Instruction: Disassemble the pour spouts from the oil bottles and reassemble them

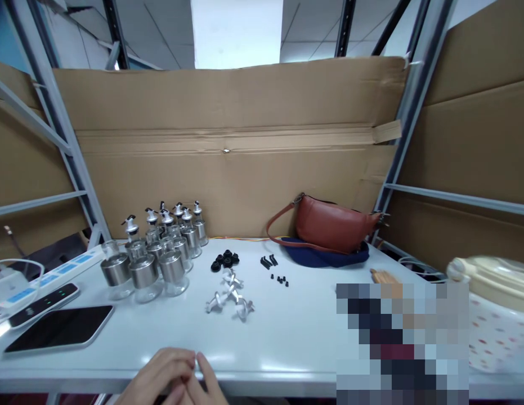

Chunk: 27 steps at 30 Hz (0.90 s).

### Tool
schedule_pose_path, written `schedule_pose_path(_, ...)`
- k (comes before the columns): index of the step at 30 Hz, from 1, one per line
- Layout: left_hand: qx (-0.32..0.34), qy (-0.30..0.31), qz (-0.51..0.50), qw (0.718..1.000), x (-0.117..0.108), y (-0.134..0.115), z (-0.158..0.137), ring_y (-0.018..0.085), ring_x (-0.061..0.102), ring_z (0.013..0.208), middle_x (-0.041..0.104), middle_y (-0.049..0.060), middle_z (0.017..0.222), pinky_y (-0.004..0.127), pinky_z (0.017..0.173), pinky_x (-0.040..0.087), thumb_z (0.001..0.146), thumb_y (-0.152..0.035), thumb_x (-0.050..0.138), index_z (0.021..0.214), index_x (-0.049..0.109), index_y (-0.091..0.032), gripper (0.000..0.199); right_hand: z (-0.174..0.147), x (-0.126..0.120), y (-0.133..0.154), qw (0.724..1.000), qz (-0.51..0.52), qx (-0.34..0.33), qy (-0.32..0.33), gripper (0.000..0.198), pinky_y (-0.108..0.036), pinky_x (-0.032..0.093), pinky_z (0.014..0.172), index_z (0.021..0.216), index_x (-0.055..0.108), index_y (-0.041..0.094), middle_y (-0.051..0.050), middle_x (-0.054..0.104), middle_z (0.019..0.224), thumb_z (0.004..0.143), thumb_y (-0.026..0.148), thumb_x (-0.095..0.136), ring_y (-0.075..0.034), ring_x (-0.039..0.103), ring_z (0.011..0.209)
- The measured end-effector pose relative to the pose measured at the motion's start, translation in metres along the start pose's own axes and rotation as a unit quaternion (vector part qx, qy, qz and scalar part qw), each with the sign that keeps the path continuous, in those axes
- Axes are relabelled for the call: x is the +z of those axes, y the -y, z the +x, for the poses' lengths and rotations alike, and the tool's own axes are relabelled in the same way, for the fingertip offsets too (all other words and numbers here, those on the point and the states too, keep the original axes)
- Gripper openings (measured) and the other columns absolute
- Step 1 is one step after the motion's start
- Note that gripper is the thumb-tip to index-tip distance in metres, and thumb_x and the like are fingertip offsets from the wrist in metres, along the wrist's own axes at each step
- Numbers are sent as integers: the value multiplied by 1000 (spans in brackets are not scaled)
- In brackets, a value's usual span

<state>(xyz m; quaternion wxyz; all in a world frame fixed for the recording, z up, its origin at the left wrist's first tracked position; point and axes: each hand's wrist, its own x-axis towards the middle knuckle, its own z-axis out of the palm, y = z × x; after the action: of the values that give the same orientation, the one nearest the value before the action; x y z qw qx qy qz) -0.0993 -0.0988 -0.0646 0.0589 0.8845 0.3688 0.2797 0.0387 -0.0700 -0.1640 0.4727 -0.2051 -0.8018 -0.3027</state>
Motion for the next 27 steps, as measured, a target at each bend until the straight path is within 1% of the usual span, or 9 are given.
schedule_pose_path(3, -48, 5, 23, 999, -5, 11, 24, 17, 64, 97, 64, 11, 111, 25, 83, 54, 84, -5, 36, 112, 55, -23, 39, 11, -7, 0, 999, -25, 18, -45, 30, -28, 60, 70, 95, 72, 19, 1, 76, 95, 90, 17, 43, -17, 70, 80)
schedule_pose_path(6, 0, 35, 92, 995, -18, 24, 67, 20, 56, 113, 55, 10, 128, 34, 92, 49, 77, 5, 35, 118, 54, -25, 54, 21, -18, -6, 1000, -17, 11, -17, 33, -24, 59, 73, 97, 73, 17, 2, 71, 110, 93, 23, 41, -15, 69, 90)
schedule_pose_path(8, 52, 75, 116, 989, -28, 31, 96, 22, 56, 112, 57, 10, 125, 39, 93, 46, 80, 4, 34, 108, 58, -23, 45, 23, -24, -10, 1000, -9, 2, 8, 34, -22, 58, 76, 99, 73, 17, 4, 69, 115, 94, 28, 41, -14, 68, 94)
schedule_pose_path(11, 79, 118, 89, 986, -38, 34, 125, 19, 58, 103, 62, 9, 112, 34, 90, 46, 83, 2, 34, 104, 59, -20, 39, 23, -29, -13, 999, -2, 0, 33, 38, -21, 58, 77, 102, 72, 16, 5, 66, 120, 96, 33, 39, -14, 67, 96)
schedule_pose_path(14, 71, 153, 46, 985, -39, 34, 132, 19, 58, 100, 62, 8, 110, 31, 89, 45, 86, -8, 44, 106, 59, -20, 28, 21, -29, -11, 998, 7, -4, 59, 38, -23, 58, 79, 106, 70, 12, 3, 65, 122, 96, 32, 38, -14, 67, 98)
schedule_pose_path(19, 71, 139, 44, 987, -27, 44, 127, 19, 58, 92, 63, 8, 100, 31, 84, 44, 90, -19, 44, 97, 63, -19, 20, 14, -23, -6, 990, 38, -11, 133, 35, -28, 57, 82, 112, 67, 13, -4, 67, 119, 94, 29, 42, -19, 66, 101)
schedule_pose_path(22, 49, 145, 12, 988, -25, 50, 125, 18, 58, 88, 63, 6, 93, 31, 82, 44, 91, -25, 46, 90, 62, -18, 18, 12, -22, -5, 990, 37, -11, 136, 36, -28, 56, 84, 114, 66, 10, -5, 67, 120, 94, 28, 43, -19, 66, 103)
schedule_pose_path(24, 13, 126, -42, 991, -25, 51, 126, 17, 57, 86, 63, 5, 93, 30, 82, 43, 90, -28, 47, 91, 60, -18, 17, 12, -21, -6, 990, 33, -16, 140, 36, -27, 56, 85, 116, 64, 7, -5, 65, 122, 94, 27, 43, -19, 65, 104)
schedule_pose_path(27, -46, 54, -183, 981, -23, 48, 131, 15, 55, 80, 62, 5, 93, 29, 77, 45, 91, -32, 44, 103, 56, -18, 22, 12, -22, -7, 987, 39, -21, 157, 37, -27, 55, 86, 118, 63, 7, -5, 65, 123, 94, 27, 42, -20, 65, 104)
